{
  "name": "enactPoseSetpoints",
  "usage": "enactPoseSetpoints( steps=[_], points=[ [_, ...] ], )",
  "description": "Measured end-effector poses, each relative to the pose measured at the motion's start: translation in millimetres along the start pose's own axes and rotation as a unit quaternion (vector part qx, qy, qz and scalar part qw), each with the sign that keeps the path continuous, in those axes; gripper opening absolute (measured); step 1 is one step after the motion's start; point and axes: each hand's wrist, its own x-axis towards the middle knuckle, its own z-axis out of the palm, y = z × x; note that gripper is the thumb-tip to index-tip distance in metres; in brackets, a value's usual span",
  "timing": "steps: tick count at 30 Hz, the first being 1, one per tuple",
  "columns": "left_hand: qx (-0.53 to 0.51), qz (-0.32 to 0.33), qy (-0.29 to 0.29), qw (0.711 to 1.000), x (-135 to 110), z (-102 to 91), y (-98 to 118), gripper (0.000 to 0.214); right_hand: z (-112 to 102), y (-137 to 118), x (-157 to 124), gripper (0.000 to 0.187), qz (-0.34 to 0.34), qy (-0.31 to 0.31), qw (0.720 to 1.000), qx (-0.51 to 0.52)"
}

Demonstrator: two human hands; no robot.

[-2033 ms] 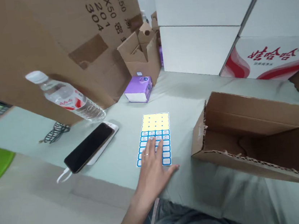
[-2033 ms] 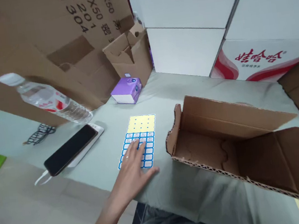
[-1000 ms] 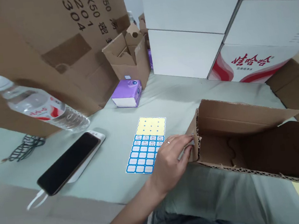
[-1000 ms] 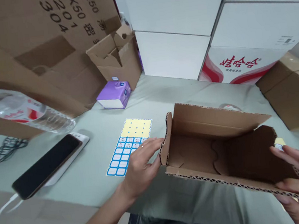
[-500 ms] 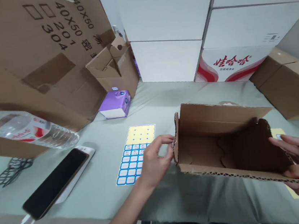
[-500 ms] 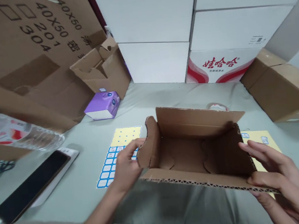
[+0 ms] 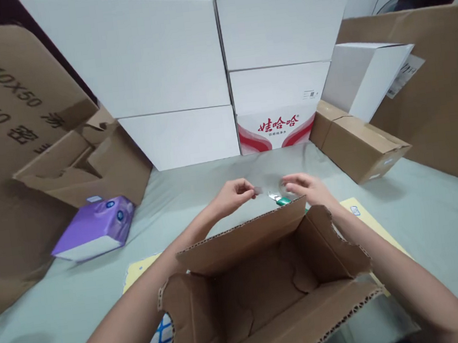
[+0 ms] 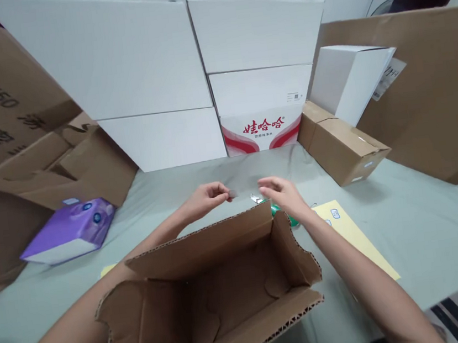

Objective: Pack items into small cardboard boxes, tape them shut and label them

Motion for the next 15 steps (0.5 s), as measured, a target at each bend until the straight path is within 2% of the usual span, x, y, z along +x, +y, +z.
enactPoseSetpoints(
  steps=[2, 5, 8, 11, 13, 15],
  points=[
    [-0.006, -0.001, -0.02, 1.0, 6.4, 6.3, -3.5, 0.021, 26.1, 8.0, 15.8, 0.033, 0.003, -0.046, 0.999, -0.01],
    [-0.008, -0.006, -0.031, 0.999, 5.9, 11.3, -10.6, 0.024, 55.2, 17.8, 25.1, 0.021, 0.003, -0.072, 0.996, -0.045],
    [-0.006, -0.014, -0.047, 0.999, 0.0, 12.9, -14.3, 0.028, 56.5, 23.5, 18.4, 0.02, -0.003, -0.068, 0.993, -0.098],
    [0.002, -0.027, -0.034, 0.999, -14.8, 2.0, -18.2, 0.031, 20.1, 24.3, -12.8, 0.025, -0.01, -0.034, 0.984, -0.174],
    [0.041, -0.04, 0.019, 0.998, -32.5, -14.5, -24.7, 0.032, -21.1, 25.8, -46.3, 0.026, -0.012, 0.013, 0.97, -0.243],
    [0.111, -0.058, 0.095, 0.987, -55.9, -34.6, -35.2, 0.033, -65.2, 31.6, -81.9, 0.025, -0.001, 0.084, 0.94, -0.33]
  ],
)
